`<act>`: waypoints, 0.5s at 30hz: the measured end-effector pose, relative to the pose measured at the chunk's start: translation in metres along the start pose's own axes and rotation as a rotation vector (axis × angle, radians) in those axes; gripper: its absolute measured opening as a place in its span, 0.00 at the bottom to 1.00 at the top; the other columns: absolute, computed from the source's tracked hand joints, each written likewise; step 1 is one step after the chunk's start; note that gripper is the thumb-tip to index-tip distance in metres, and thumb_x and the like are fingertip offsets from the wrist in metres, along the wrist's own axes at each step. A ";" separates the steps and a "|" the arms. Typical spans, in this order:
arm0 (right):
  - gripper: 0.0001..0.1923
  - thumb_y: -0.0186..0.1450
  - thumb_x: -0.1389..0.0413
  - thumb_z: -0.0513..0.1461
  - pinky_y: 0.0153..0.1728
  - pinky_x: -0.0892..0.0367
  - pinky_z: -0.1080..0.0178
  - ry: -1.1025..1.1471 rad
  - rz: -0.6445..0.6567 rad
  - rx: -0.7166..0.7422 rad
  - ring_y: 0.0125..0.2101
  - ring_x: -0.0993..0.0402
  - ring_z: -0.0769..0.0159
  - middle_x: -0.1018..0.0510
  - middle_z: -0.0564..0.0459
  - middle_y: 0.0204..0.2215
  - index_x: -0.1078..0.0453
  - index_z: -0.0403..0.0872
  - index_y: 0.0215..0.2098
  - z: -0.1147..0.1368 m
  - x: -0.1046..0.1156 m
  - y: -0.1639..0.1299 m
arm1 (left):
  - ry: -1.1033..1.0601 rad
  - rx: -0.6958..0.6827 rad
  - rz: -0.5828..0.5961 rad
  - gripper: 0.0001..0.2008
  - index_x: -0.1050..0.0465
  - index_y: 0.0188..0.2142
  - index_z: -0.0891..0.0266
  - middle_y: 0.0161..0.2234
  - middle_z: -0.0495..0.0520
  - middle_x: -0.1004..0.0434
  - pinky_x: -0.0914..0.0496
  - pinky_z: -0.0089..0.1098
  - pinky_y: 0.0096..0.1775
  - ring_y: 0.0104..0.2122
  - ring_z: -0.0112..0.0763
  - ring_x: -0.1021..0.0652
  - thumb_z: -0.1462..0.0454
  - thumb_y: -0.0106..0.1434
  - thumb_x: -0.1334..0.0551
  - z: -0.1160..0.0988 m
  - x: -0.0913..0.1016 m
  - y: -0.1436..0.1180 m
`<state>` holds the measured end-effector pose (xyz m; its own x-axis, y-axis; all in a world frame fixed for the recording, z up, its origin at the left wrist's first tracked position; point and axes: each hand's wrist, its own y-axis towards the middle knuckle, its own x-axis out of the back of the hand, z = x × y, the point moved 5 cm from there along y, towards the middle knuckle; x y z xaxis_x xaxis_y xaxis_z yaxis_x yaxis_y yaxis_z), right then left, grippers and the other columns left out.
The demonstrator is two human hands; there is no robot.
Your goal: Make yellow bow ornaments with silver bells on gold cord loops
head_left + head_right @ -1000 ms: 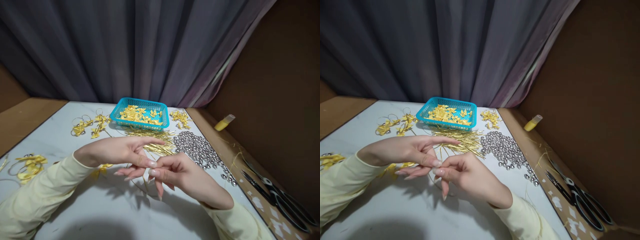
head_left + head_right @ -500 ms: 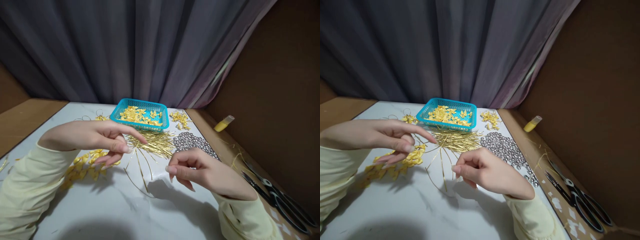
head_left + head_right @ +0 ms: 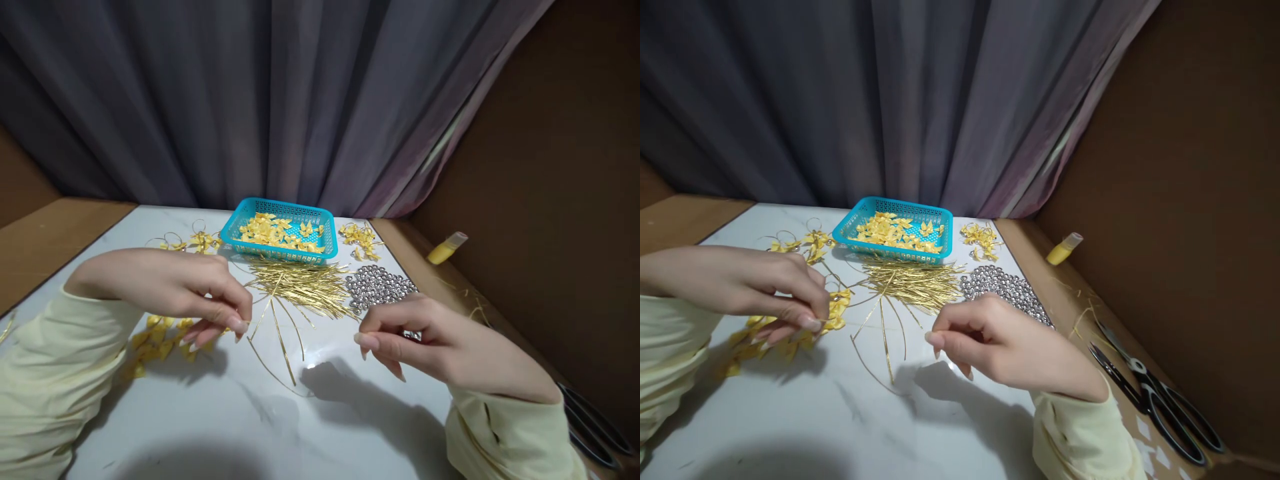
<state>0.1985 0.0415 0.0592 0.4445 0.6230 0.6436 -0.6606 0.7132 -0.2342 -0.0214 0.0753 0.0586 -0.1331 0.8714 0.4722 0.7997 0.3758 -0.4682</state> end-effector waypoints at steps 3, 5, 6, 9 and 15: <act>0.10 0.66 0.52 0.39 0.28 0.36 0.65 -0.231 -0.111 0.024 0.24 0.30 0.69 0.24 0.51 0.25 0.30 0.45 0.33 -0.007 0.007 0.000 | -0.008 -0.025 -0.040 0.13 0.27 0.29 0.63 0.21 0.51 0.27 0.34 0.25 0.28 0.21 0.29 0.27 0.63 0.65 0.47 -0.002 0.001 0.001; 0.10 0.64 0.49 0.38 0.37 0.32 0.62 -0.224 -0.280 0.041 0.37 0.27 0.64 0.23 0.47 0.39 0.31 0.46 0.43 -0.009 0.012 0.004 | -0.020 -0.030 -0.075 0.13 0.29 0.29 0.62 0.19 0.49 0.30 0.34 0.24 0.27 0.21 0.28 0.28 0.61 0.66 0.48 -0.003 0.001 0.005; 0.13 0.64 0.48 0.39 0.43 0.32 0.60 -0.154 -0.325 0.060 0.43 0.28 0.62 0.26 0.46 0.46 0.33 0.46 0.47 -0.009 0.011 0.008 | -0.026 -0.029 -0.091 0.13 0.30 0.29 0.62 0.18 0.48 0.31 0.35 0.24 0.26 0.20 0.27 0.28 0.60 0.66 0.48 -0.004 0.000 0.008; 0.16 0.64 0.45 0.42 0.51 0.36 0.62 0.160 -0.238 0.160 0.50 0.32 0.66 0.29 0.48 0.51 0.34 0.47 0.50 -0.001 -0.007 0.026 | -0.067 -0.030 -0.089 0.12 0.31 0.30 0.62 0.17 0.46 0.33 0.38 0.23 0.23 0.18 0.25 0.31 0.59 0.66 0.47 -0.006 -0.008 0.023; 0.10 0.66 0.48 0.42 0.40 0.33 0.64 0.390 -0.036 0.156 0.33 0.26 0.69 0.21 0.51 0.31 0.30 0.44 0.41 0.007 -0.037 0.051 | -0.153 -0.021 -0.027 0.13 0.32 0.30 0.62 0.16 0.44 0.36 0.39 0.22 0.20 0.16 0.23 0.35 0.58 0.66 0.47 -0.003 -0.018 0.041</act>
<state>0.1442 0.0522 0.0284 0.6448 0.6950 0.3182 -0.7111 0.6981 -0.0838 0.0157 0.0741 0.0326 -0.2407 0.8995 0.3646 0.8064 0.3943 -0.4406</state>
